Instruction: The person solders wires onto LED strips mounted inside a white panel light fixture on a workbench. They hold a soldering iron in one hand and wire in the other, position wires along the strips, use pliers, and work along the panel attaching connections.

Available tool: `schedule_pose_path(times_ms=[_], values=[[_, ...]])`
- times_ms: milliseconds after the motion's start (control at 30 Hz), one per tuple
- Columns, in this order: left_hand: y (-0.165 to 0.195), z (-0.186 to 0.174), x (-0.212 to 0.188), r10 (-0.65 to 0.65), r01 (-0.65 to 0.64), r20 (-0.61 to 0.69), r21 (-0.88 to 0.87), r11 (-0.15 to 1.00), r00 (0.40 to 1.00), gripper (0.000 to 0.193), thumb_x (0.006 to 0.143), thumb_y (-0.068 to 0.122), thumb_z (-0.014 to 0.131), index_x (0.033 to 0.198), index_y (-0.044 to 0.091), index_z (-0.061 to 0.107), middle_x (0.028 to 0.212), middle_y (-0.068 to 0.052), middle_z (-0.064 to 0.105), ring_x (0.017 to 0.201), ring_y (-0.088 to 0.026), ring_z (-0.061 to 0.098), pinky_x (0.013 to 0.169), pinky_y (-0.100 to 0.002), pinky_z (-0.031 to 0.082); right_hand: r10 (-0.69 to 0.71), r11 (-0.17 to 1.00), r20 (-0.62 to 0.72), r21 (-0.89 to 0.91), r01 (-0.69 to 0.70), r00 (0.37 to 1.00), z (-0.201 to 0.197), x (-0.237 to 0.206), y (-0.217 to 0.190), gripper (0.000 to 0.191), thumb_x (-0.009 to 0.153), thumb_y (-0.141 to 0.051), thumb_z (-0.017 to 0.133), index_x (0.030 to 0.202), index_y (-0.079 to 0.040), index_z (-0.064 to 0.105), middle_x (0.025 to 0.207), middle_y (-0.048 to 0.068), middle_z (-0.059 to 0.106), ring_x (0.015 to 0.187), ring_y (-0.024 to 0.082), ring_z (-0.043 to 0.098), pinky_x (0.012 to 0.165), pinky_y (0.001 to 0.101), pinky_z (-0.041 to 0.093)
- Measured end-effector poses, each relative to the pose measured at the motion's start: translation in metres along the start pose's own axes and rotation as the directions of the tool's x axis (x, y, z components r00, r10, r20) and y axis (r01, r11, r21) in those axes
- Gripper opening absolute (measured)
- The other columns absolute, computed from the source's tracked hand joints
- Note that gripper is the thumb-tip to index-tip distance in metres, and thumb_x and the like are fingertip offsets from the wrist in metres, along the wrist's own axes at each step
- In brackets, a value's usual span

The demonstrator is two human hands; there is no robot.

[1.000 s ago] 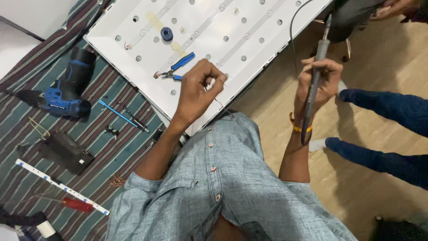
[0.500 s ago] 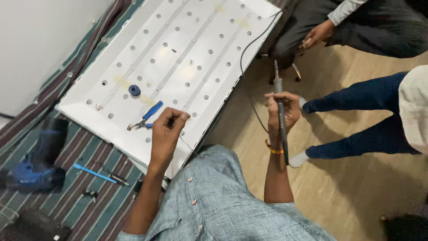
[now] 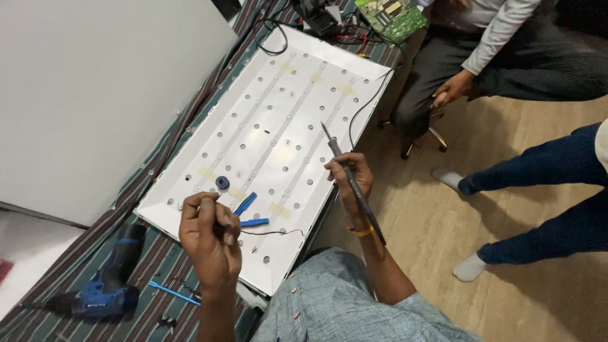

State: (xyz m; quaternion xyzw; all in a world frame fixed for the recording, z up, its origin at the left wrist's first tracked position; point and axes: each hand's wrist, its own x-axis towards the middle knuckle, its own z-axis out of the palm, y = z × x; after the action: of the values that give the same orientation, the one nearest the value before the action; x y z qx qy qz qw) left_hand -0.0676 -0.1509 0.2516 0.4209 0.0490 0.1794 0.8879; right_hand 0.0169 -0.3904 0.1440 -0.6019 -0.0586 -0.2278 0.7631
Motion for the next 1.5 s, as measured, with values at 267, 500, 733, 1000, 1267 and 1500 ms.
schedule_pose_path(times_ms=[267, 500, 733, 1000, 1267, 1500], values=[[0.027, 0.001, 0.013, 0.277, -0.279, -0.045, -0.044, 0.959, 0.96, 0.011, 0.119, 0.016, 0.051, 0.117, 0.005, 0.055, 0.075, -0.006, 0.057, 0.059, -0.008, 0.045, 0.051, -0.022, 0.036, -0.036, 0.999, 0.04, 0.021, 0.035, 0.999, 0.001, 0.0, 0.002, 0.01, 0.1, -0.005, 0.066, 0.108, -0.002, 0.061, 0.095, 0.009, 0.071, 0.076, 0.009, 0.062, 0.071, 0.0248, 0.052], [0.003, -0.006, -0.002, 0.314, -0.295, -0.09, 0.175, 0.939, 0.945, 0.008, 0.116, 0.013, 0.05, 0.116, 0.006, 0.053, 0.08, -0.006, 0.059, 0.06, -0.01, 0.05, 0.053, -0.024, 0.04, 0.034, 0.995, -0.036, 0.09, -0.031, 0.999, -0.017, 0.001, 0.003, 0.014, 0.101, -0.009, 0.064, 0.112, -0.004, 0.058, 0.094, 0.009, 0.071, 0.076, 0.01, 0.063, 0.071, 0.0254, 0.055], [-0.032, 0.0, -0.008, 0.206, -0.196, 0.005, 0.337, 0.921, 0.979, 0.008, 0.11, 0.006, 0.053, 0.117, 0.001, 0.053, 0.091, -0.013, 0.069, 0.065, -0.013, 0.059, 0.057, -0.024, 0.046, 0.043, 0.995, -0.044, 0.09, -0.039, 0.998, -0.019, -0.004, 0.005, 0.013, 0.102, -0.009, 0.064, 0.112, -0.004, 0.059, 0.094, 0.009, 0.07, 0.079, 0.011, 0.063, 0.071, 0.0259, 0.054], [-0.063, -0.009, -0.009, 0.006, -0.023, 0.045, 0.397, 0.918, 0.999, 0.012, 0.108, 0.01, 0.052, 0.116, 0.0, 0.051, 0.099, -0.02, 0.074, 0.073, -0.018, 0.07, 0.06, -0.027, 0.053, 0.037, 0.993, -0.063, 0.118, -0.029, 0.997, -0.019, 0.003, 0.001, 0.013, 0.102, -0.009, 0.065, 0.113, -0.005, 0.058, 0.093, 0.008, 0.07, 0.08, 0.01, 0.062, 0.071, 0.0257, 0.054], [-0.097, -0.019, 0.004, -0.191, 0.178, 0.019, 0.286, 0.942, 0.981, 0.017, 0.107, 0.016, 0.049, 0.114, 0.001, 0.047, 0.105, -0.026, 0.073, 0.081, -0.027, 0.076, 0.064, -0.033, 0.057, 0.108, 0.99, -0.083, 0.102, -0.099, 0.991, -0.015, 0.004, 0.001, 0.014, 0.101, -0.01, 0.064, 0.113, -0.005, 0.059, 0.093, 0.007, 0.069, 0.085, 0.011, 0.066, 0.068, 0.0254, 0.055], [-0.036, -0.033, 0.053, 0.161, -0.153, -0.087, 0.096, 0.984, 0.983, 0.012, 0.116, 0.019, 0.047, 0.12, 0.008, 0.046, 0.119, -0.022, 0.071, 0.095, -0.026, 0.074, 0.076, -0.033, 0.058, 0.07, 0.988, -0.088, 0.146, -0.056, 0.994, -0.02, 0.004, 0.009, 0.014, 0.101, -0.009, 0.066, 0.113, -0.005, 0.059, 0.092, 0.009, 0.071, 0.076, 0.011, 0.061, 0.069, 0.0254, 0.052]])
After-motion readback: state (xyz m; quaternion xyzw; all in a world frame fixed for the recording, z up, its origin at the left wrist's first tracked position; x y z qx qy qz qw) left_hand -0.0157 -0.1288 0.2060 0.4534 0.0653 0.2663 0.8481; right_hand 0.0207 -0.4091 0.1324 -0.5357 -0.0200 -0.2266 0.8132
